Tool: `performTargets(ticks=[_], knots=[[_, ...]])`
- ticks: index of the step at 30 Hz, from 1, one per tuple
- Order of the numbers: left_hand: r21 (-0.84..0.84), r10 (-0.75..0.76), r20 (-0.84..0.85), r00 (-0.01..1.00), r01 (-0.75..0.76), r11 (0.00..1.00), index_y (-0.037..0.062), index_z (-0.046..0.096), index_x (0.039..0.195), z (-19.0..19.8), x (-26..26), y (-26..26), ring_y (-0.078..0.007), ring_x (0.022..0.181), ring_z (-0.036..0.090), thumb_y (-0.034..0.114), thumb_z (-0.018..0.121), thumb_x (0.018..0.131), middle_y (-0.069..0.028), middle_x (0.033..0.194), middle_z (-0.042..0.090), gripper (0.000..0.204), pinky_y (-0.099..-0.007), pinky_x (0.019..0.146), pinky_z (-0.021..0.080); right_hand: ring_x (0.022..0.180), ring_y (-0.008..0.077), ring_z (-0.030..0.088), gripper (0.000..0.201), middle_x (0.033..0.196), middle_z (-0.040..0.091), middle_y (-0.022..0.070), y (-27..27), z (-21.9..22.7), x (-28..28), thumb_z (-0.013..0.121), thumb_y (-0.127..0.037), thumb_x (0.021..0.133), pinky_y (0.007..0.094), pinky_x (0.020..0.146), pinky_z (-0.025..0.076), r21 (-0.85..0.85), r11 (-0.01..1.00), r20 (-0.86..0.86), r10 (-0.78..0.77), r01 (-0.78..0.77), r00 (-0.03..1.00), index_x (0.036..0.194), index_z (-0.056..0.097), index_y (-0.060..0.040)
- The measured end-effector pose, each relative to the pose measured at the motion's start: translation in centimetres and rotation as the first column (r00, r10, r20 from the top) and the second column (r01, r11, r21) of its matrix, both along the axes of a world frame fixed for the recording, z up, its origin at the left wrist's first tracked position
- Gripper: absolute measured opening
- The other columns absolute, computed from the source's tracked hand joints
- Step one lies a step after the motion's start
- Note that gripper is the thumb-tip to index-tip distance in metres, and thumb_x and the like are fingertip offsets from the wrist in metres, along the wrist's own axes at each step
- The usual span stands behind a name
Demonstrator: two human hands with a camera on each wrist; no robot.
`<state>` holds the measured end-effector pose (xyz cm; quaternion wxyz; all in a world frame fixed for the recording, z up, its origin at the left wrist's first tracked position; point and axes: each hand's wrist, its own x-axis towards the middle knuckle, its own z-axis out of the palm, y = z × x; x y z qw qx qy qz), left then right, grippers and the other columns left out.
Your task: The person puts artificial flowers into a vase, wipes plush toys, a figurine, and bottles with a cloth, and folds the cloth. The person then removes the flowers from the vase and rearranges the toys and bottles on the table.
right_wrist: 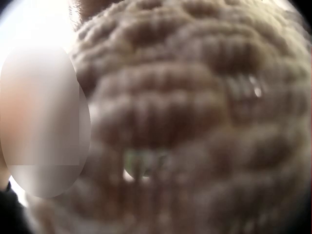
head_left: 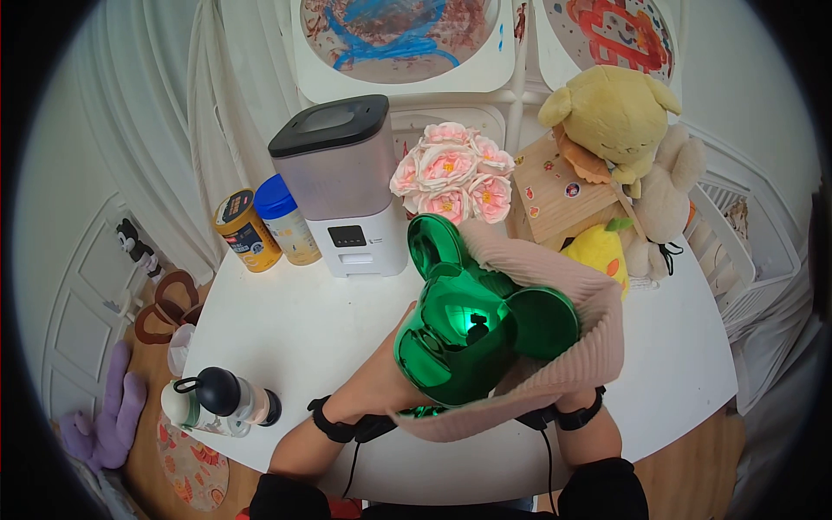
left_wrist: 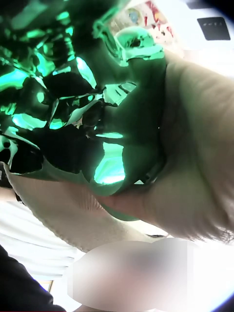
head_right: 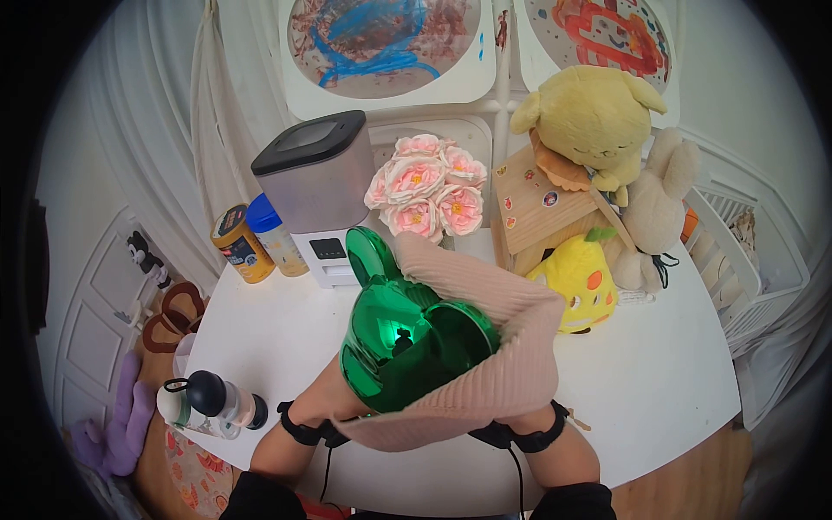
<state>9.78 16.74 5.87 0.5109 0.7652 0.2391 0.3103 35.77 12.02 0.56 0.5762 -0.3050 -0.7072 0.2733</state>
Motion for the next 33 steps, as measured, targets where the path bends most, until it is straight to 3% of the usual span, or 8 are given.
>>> performTargets(ticks=[5,9,10,16,17,20,24,33], knots=[[-0.13,-0.17,-0.047,0.984,0.163,0.978,0.0052,0.02,0.156,-1.1,-0.7,0.1,-0.0234,0.14,0.039,0.018,0.096,0.06,-0.0127,0.154,0.038,0.123,-0.0396,0.117,0.032,0.13,0.0288,0.05,0.061,0.144,0.049,0.0146,0.2,-0.1,-0.5,0.068,-0.026,0.09,0.0406,0.112,0.038,-0.075,0.99,0.031,0.118,-0.115,0.993,0.141,0.047,-0.0007],[-0.12,-0.191,0.02,0.981,0.192,0.974,0.0049,0.024,0.155,-2.0,-1.5,-0.1,-0.0238,0.139,0.039,0.022,0.092,0.067,-0.0121,0.151,0.042,0.113,-0.0414,0.116,0.031,0.125,0.023,0.055,0.053,0.143,0.051,0.0143,-1.3,8.3,-6.5,0.035,-0.034,0.108,0.0385,0.109,0.045,-0.416,0.775,-0.672,0.091,-0.476,0.735,0.149,0.035,0.0005],[-0.078,-0.215,0.061,0.975,0.219,0.973,0.0063,0.034,0.151,-1.8,-1.5,-0.2,-0.0228,0.135,0.044,0.02,0.088,0.073,-0.011,0.149,0.045,0.097,-0.0402,0.114,0.035,0.124,0.0233,0.056,0.05,0.14,0.052,0.0149,-2.0,6.6,-6.4,0.049,-0.023,0.104,0.0378,0.11,0.044,-0.514,0.836,-0.377,-0.017,-0.194,0.926,0.147,0.036,0.0003],[-0.281,-0.076,0.363,0.928,0.187,0.941,0.0066,0.039,0.15,-2.4,-2.1,0.1,-0.0225,0.132,0.049,0.019,0.081,0.083,-0.01,0.148,0.047,0.08,-0.0404,0.112,0.04,0.124,0.0258,0.055,0.067,0.135,0.055,0.0166,-0.9,7.5,-7.5,0.073,-0.025,0.087,0.0361,0.108,0.043,-0.273,0.956,-0.176,0.057,-0.104,0.983,0.141,0.042,0.0006],[-0.003,-0.136,0.348,0.927,0.147,0.989,0.0075,0.041,0.148,-2.6,-2.2,0.4,-0.0216,0.13,0.051,0.016,0.083,0.08,-0.0093,0.146,0.049,0.081,-0.0402,0.11,0.042,0.124,0.0267,0.054,0.069,0.134,0.055,0.0174,-0.7,7.2,-7.9,0.074,-0.026,0.085,0.0365,0.108,0.043,-0.237,0.968,-0.141,0.048,-0.081,0.989,0.14,0.043,0.0008],[-0.376,0.182,0.452,0.873,0.001,0.926,0.0067,0.043,0.146,-2.6,-3.7,0.2,-0.0219,0.125,0.054,0.005,0.087,0.068,-0.0085,0.139,0.054,0.089,-0.0395,0.107,0.044,0.124,0.0297,0.054,0.074,0.131,0.056,0.0197,0.3,5.8,-9.3,0.077,-0.03,0.079,0.0378,0.108,0.042,-0.124,0.992,-0.033,0.015,-0.019,0.999,0.138,0.045,0.0014],[-0.183,0.564,0.286,0.775,-0.533,0.826,0.0017,0.054,0.134,-1.4,-2.8,-0.9,-0.0252,0.114,0.061,0.002,0.074,0.074,-0.0107,0.127,0.062,0.063,-0.0394,0.101,0.047,0.123,0.0336,0.053,0.08,0.128,0.056,0.0229,1.6,4.1,-10.8,0.081,-0.036,0.072,0.0395,0.107,0.041,0.031,0.998,0.094,-0.05,0.047,0.994,0.135,0.048,0.0021],[-0.172,0.259,0.75,0.609,-0.198,0.965,-0.0017,0.036,0.144,0.7,-2.9,0.8,-0.0348,0.115,0.057,0.048,0.07,0.072,-0.0157,0.122,0.053,0.094,-0.0475,0.101,0.048,0.114,0.0292,0.056,0.093,0.122,0.056,0.0174,1.4,9.6,-10.0,0.088,-0.036,0.067,0.0398,0.101,0.045,-0.354,0.934,0.369,0.183,-0.044,0.911,0.138,0.042,0.0024]])
